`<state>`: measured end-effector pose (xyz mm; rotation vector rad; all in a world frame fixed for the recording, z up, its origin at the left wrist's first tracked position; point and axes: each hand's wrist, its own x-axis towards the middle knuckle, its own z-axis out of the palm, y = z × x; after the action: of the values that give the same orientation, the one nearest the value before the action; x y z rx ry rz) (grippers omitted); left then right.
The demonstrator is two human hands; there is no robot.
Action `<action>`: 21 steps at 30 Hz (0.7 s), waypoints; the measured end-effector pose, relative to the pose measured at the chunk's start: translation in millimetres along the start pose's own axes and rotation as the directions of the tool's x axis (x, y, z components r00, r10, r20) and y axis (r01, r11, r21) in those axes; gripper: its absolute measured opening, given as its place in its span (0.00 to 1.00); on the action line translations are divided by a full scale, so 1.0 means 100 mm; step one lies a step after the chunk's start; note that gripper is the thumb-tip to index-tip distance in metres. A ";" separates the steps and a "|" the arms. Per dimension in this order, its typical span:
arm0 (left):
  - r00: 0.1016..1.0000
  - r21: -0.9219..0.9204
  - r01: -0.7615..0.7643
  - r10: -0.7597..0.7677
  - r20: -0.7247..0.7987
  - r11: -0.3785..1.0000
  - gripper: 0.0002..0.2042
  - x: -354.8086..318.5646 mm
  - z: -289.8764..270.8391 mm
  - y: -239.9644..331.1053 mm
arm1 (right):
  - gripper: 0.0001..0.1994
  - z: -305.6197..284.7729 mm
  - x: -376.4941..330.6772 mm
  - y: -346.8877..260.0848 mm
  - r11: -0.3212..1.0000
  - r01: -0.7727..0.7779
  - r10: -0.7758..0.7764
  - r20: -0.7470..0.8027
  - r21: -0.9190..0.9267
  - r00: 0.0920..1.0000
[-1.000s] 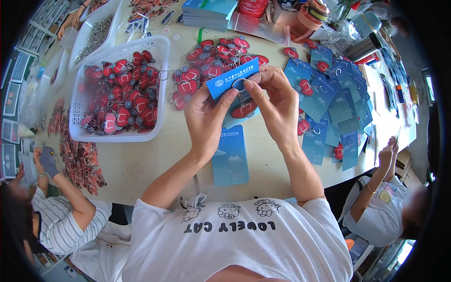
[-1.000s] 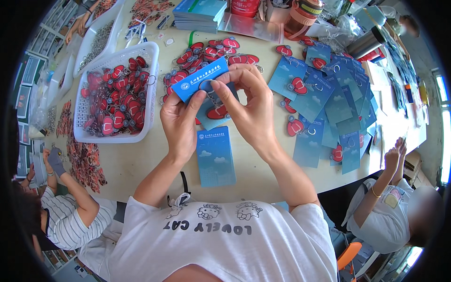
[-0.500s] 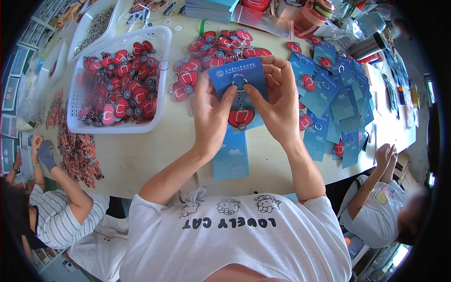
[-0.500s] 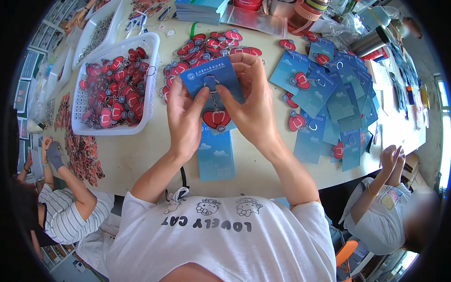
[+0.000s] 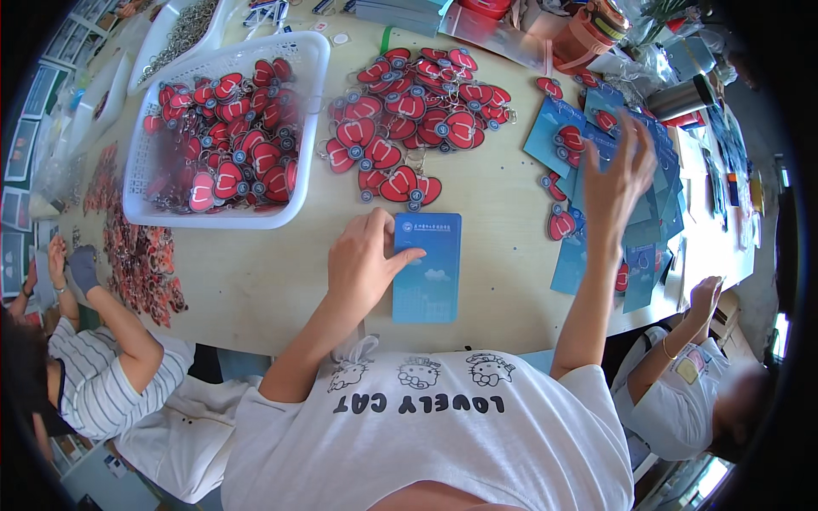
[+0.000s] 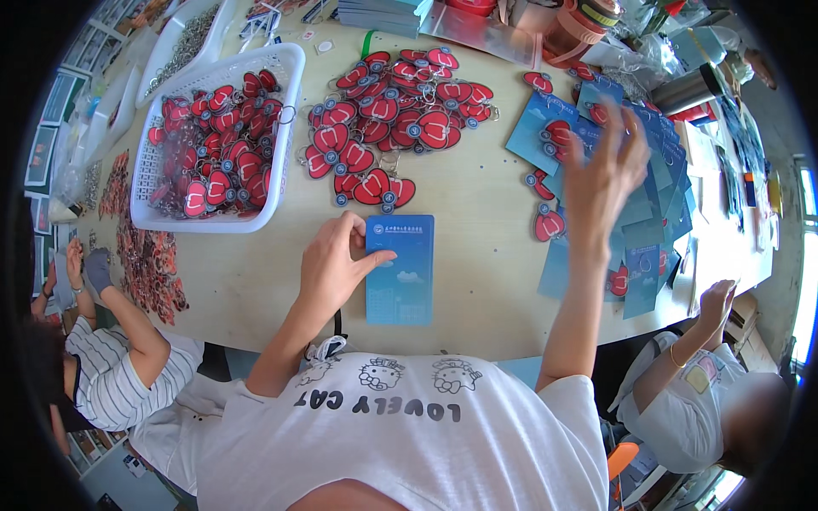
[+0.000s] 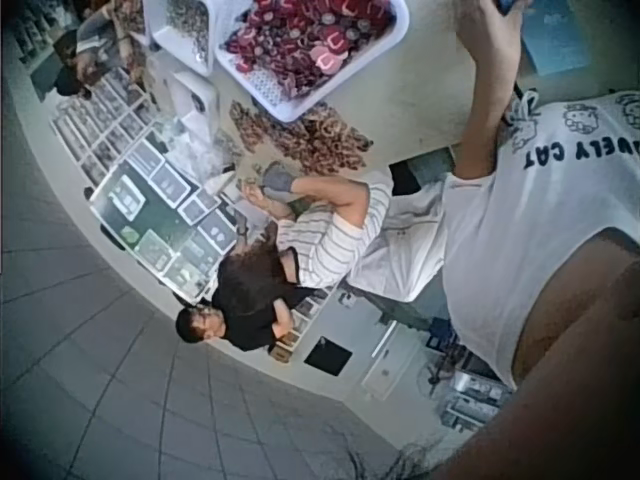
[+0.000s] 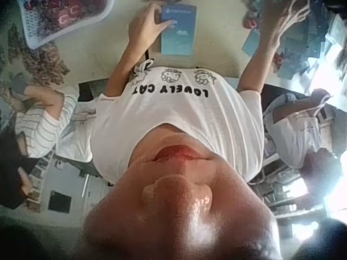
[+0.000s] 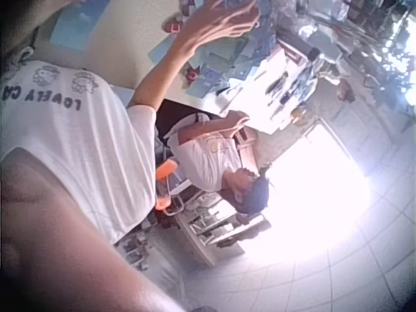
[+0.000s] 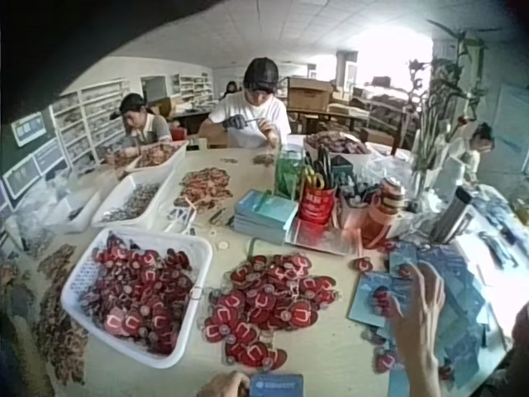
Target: The person assembles heart-shaped keychains by attaching them to blue cardboard backing cards. They pick up a keychain from a white basket, thread the metal ring through a hole in the card, and place the finished unit on a growing pile on the table.
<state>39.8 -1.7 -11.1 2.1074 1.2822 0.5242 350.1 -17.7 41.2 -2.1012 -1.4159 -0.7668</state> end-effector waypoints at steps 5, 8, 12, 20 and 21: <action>0.968 -0.455 0.235 -0.163 0.192 0.859 0.12 0.00 -0.02 -0.14 | 0.07 0.25 -0.20 -0.89 0.700 0.160 -0.456 0.264 0.696 0.850; 0.969 -0.517 0.239 -0.167 0.183 0.822 0.08 -0.07 -0.06 -0.15 | 0.06 0.49 -0.33 -1.10 0.775 0.173 -0.429 0.304 0.608 0.851; 0.996 -0.361 0.088 -0.089 0.013 0.928 0.08 -0.13 -0.17 -0.02 | 0.06 0.58 -0.43 -1.29 0.856 0.162 -0.344 0.307 0.492 0.887; 0.988 -0.785 0.000 -0.120 -0.094 0.620 0.05 -0.22 -0.43 -0.01 | 0.07 0.52 -0.34 -1.17 0.782 -0.013 -0.271 0.359 0.623 0.893; 0.983 -0.785 -0.036 -0.120 -0.140 0.619 0.04 -0.21 -0.49 0.01 | 0.07 0.50 -0.34 -1.17 0.792 0.039 -0.299 0.331 0.609 0.895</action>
<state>1.0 -6.8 25.7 1.2857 0.9185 1.0573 238.6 33.1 -8.4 -1.6912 -1.7986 0.1059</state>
